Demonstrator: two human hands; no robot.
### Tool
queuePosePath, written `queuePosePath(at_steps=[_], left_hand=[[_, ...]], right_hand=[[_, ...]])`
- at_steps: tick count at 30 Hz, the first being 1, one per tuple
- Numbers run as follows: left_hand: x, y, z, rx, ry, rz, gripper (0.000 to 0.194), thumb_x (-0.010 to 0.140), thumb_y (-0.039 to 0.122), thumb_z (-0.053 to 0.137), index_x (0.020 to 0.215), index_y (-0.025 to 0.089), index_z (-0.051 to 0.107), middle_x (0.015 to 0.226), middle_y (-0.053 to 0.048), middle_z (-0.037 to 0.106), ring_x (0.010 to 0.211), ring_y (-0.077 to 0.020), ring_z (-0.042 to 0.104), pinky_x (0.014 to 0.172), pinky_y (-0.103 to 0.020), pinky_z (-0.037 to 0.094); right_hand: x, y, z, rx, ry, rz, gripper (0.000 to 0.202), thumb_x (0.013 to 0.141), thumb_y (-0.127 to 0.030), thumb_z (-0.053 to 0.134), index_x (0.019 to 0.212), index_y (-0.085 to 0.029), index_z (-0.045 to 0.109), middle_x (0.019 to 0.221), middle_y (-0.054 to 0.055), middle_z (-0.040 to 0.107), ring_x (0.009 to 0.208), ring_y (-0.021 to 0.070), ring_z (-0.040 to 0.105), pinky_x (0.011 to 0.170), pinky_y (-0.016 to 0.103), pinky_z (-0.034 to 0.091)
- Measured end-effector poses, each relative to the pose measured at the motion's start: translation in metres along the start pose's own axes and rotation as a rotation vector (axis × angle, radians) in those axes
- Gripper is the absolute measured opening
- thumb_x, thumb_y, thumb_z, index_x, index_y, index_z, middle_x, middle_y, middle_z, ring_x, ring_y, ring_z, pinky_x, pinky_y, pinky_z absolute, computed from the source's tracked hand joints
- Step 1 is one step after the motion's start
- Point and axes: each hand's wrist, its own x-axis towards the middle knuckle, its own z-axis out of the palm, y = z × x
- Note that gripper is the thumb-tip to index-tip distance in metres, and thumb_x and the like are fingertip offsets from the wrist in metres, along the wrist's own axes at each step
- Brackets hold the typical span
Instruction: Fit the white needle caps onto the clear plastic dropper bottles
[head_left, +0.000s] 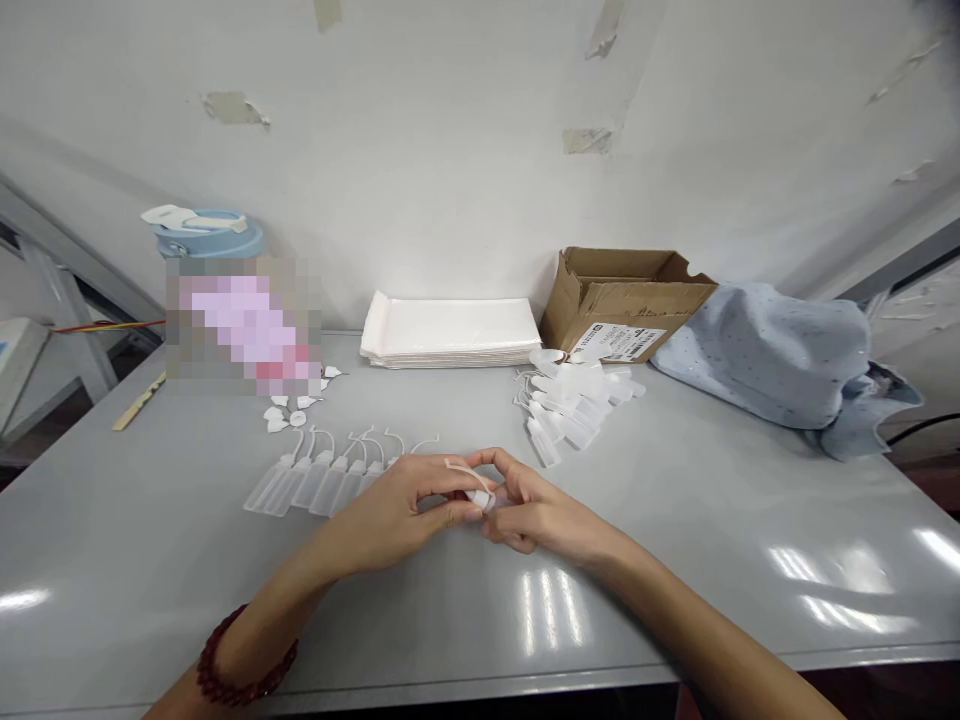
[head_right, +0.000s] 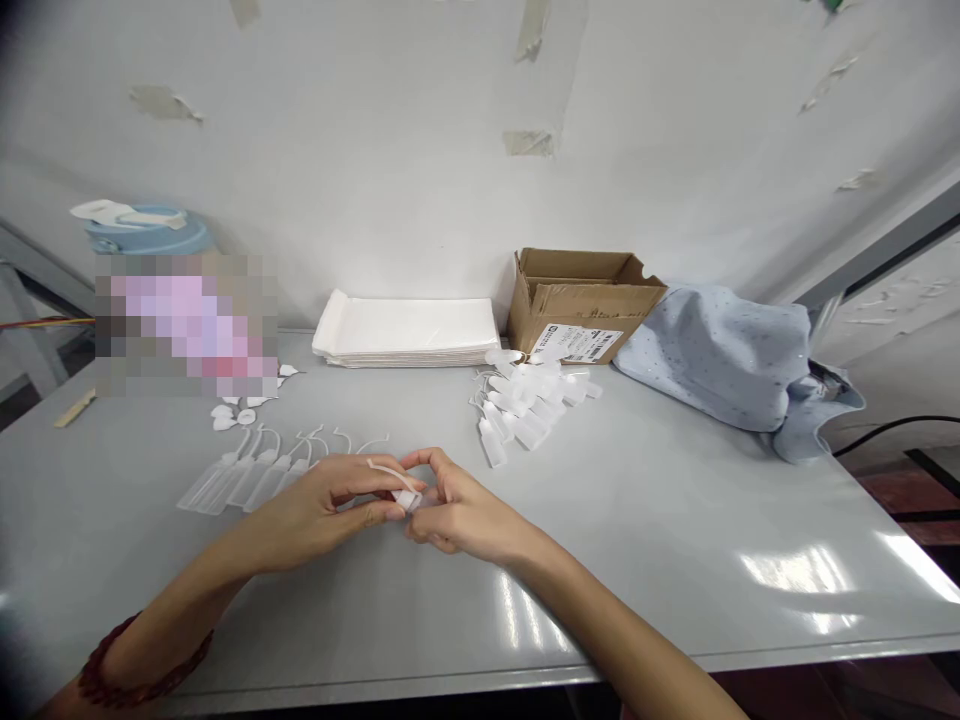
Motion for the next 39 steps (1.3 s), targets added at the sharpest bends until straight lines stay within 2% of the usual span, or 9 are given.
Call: queuePosePath(at_steps=[7,9,14,19,22,28,32,35,39], left_hand=[[0.003,-0.002,0.003,0.045,-0.005,-0.134,0.033,0.088,0.031,0.05,0.061,0.017,0.063,0.053,0.005,0.042,0.052,-0.0093,0.036,0.049,-0.022,0.027],[0.003,-0.004,0.005,0.048,-0.002,-0.137,0.032,0.087,0.03,0.05,0.063,0.017,0.066,0.053,0.005,0.045,0.052,-0.0094,0.037,0.048,-0.022,0.027],[0.001,-0.007,0.006,-0.013,-0.027,0.0,0.016,0.084,0.021,0.058,0.088,0.022,0.074,0.073,0.001,0.067,0.065,-0.0121,0.055,0.06,-0.021,0.039],[-0.001,-0.006,0.005,-0.046,0.022,0.106,0.019,0.082,0.016,0.06,0.091,0.024,0.074,0.091,-0.001,0.071,0.083,-0.0148,0.062,0.077,-0.023,0.045],[0.0,-0.002,0.004,-0.056,0.02,0.013,0.016,0.082,0.024,0.062,0.093,0.024,0.073,0.09,-0.001,0.069,0.076,-0.0139,0.061,0.065,-0.021,0.045],[0.004,0.002,0.01,-0.261,0.077,-0.251,0.018,0.083,0.028,0.058,0.074,0.016,0.068,0.058,0.003,0.059,0.053,-0.0102,0.057,0.053,-0.02,0.043],[0.003,0.0,0.013,-0.3,0.161,-0.086,0.005,0.077,0.016,0.063,0.074,0.017,0.067,0.076,0.001,0.062,0.065,-0.0108,0.059,0.059,-0.021,0.046],[0.001,0.0,0.013,-0.225,0.168,0.049,0.008,0.076,0.011,0.064,0.078,0.018,0.068,0.081,0.0,0.064,0.075,-0.012,0.06,0.068,-0.022,0.048],[-0.001,-0.001,0.014,-0.154,0.163,0.078,0.02,0.076,0.0,0.055,0.077,0.018,0.064,0.076,0.003,0.062,0.073,-0.0103,0.058,0.071,-0.022,0.047]], right_hand=[[-0.005,0.001,0.01,-0.518,0.179,-0.111,0.058,0.073,-0.006,0.045,0.126,-0.022,0.028,0.06,-0.01,0.041,0.051,0.0092,0.037,0.05,0.021,0.028],[-0.005,0.001,0.011,-0.624,0.191,-0.114,0.061,0.074,-0.005,0.044,0.129,-0.02,0.026,0.06,-0.009,0.043,0.051,0.0101,0.039,0.051,0.023,0.029],[-0.002,0.002,0.002,-0.26,0.079,0.012,0.055,0.071,-0.008,0.05,0.122,-0.023,0.036,0.058,-0.01,0.039,0.047,0.0072,0.031,0.045,0.019,0.023],[0.001,0.002,-0.002,0.058,-0.046,0.096,0.054,0.066,-0.007,0.049,0.117,-0.021,0.041,0.05,-0.012,0.037,0.04,0.0049,0.021,0.041,0.019,0.015],[0.0,0.001,0.002,-0.012,0.035,0.026,0.055,0.066,-0.007,0.05,0.118,-0.021,0.041,0.058,-0.01,0.045,0.044,0.0052,0.029,0.043,0.019,0.021],[-0.002,0.0,0.009,-0.17,0.135,-0.074,0.058,0.07,-0.006,0.053,0.123,-0.023,0.038,0.079,-0.002,0.059,0.063,0.011,0.047,0.054,0.022,0.032],[-0.001,-0.002,0.006,-0.056,0.091,-0.033,0.054,0.068,-0.005,0.051,0.118,-0.022,0.041,0.058,-0.01,0.047,0.049,0.0066,0.035,0.046,0.019,0.025],[-0.001,-0.003,0.003,0.084,0.004,0.011,0.051,0.066,-0.004,0.049,0.113,-0.022,0.041,0.048,-0.014,0.036,0.04,0.0042,0.02,0.04,0.019,0.015],[-0.002,-0.002,0.005,0.252,-0.125,0.029,0.054,0.063,-0.002,0.05,0.111,-0.023,0.041,0.047,-0.014,0.037,0.038,0.0035,0.017,0.038,0.019,0.011]])
